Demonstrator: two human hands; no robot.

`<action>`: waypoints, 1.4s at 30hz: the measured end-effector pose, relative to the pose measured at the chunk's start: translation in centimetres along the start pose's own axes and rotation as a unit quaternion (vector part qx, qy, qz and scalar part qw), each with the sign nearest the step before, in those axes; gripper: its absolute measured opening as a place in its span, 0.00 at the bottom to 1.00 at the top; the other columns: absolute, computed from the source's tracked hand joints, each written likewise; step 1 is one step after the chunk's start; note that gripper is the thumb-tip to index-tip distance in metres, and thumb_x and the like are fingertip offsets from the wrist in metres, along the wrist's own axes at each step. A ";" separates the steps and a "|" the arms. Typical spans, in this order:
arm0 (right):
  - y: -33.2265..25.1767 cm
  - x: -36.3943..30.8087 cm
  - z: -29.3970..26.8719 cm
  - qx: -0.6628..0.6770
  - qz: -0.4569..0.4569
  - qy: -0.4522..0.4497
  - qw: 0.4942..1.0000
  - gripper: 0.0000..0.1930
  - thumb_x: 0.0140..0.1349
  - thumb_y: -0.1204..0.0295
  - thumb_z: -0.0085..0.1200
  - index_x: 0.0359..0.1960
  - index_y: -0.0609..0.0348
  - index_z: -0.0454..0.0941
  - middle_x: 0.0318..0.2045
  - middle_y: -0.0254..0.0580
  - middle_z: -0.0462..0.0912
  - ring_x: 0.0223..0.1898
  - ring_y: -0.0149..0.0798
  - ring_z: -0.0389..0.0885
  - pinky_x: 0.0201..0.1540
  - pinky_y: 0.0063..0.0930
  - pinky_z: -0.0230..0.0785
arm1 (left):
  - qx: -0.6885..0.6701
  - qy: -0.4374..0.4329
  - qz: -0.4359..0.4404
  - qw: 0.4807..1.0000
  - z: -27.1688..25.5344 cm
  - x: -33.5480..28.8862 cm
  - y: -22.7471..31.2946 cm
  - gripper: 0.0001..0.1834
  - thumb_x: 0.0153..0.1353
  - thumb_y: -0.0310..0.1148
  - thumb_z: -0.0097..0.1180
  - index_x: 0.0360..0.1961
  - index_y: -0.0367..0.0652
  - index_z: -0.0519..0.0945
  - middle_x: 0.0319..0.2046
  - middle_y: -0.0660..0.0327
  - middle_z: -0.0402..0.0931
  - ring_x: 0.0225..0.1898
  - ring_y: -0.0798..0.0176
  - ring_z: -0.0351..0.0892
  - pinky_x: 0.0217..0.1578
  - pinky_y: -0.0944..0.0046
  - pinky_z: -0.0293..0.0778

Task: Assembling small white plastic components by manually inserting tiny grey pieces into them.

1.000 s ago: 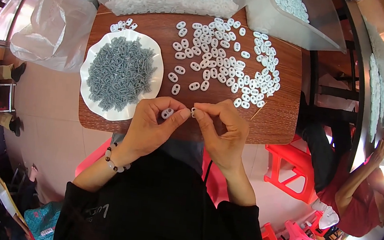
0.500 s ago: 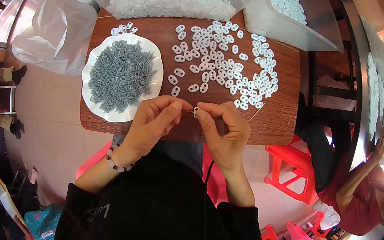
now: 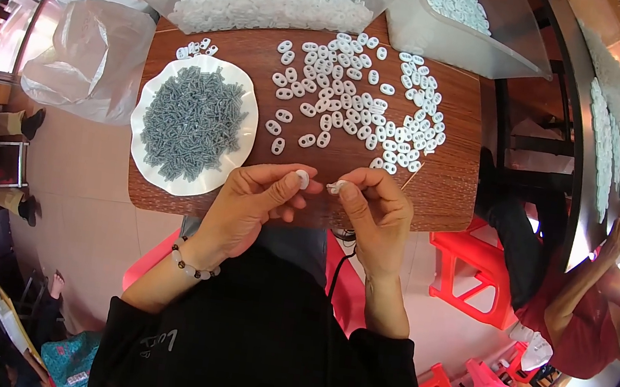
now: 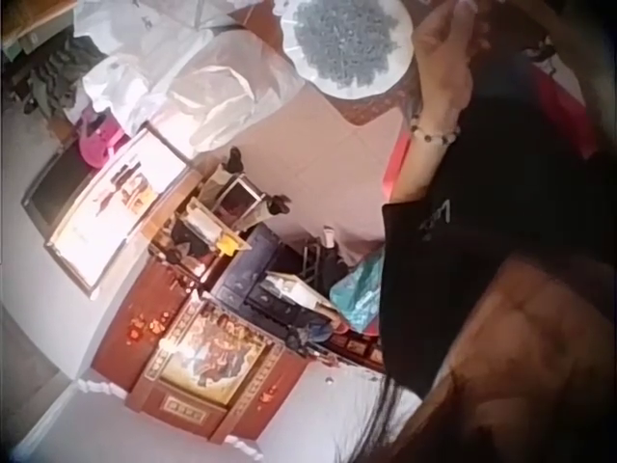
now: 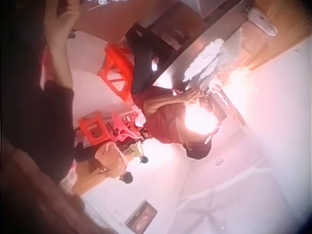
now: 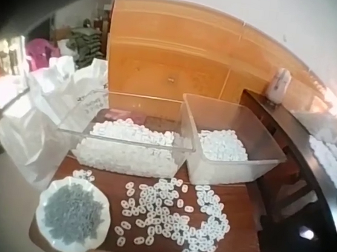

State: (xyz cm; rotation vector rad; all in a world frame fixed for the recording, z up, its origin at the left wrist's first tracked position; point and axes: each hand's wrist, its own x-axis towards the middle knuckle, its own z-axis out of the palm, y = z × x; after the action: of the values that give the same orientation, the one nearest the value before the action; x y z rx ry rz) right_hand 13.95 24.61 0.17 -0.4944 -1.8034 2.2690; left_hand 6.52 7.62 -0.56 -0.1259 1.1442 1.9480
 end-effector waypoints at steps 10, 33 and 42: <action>-0.4 -0.2 0.2 0.061 0.031 -0.055 0.996 0.02 0.63 0.80 0.51 0.36 0.66 0.75 0.46 0.54 0.81 0.40 0.27 0.78 0.45 0.20 0.70 | -0.047 -0.018 -0.038 0.998 -0.7 -0.1 -0.7 0.14 0.64 0.34 0.58 0.47 0.39 0.81 0.36 0.64 0.82 0.31 0.76 0.77 0.31 0.77 0.73; 0.9 -0.1 0.6 0.116 0.065 -0.047 0.990 0.02 0.64 0.81 0.51 0.33 0.66 0.71 0.47 0.56 0.79 0.41 0.30 0.80 0.47 0.26 0.77 | -0.077 0.018 -0.038 0.996 -0.8 0.2 -1.2 0.10 0.63 0.31 0.59 0.44 0.39 0.81 0.34 0.64 0.81 0.32 0.73 0.78 0.32 0.75 0.75; 1.1 -0.1 0.9 0.099 0.057 -0.039 0.993 0.02 0.64 0.82 0.51 0.33 0.66 0.72 0.47 0.55 0.80 0.41 0.27 0.80 0.45 0.23 0.77 | -0.075 0.009 -0.042 0.996 -1.0 0.3 -1.3 0.12 0.63 0.32 0.59 0.46 0.40 0.81 0.34 0.67 0.81 0.33 0.77 0.78 0.34 0.76 0.74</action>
State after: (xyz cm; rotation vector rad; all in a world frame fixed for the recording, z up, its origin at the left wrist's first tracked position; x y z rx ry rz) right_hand 13.72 23.57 -0.69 -0.4905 -1.5981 2.5442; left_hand 6.95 7.30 -2.16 -0.2680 0.9882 1.9594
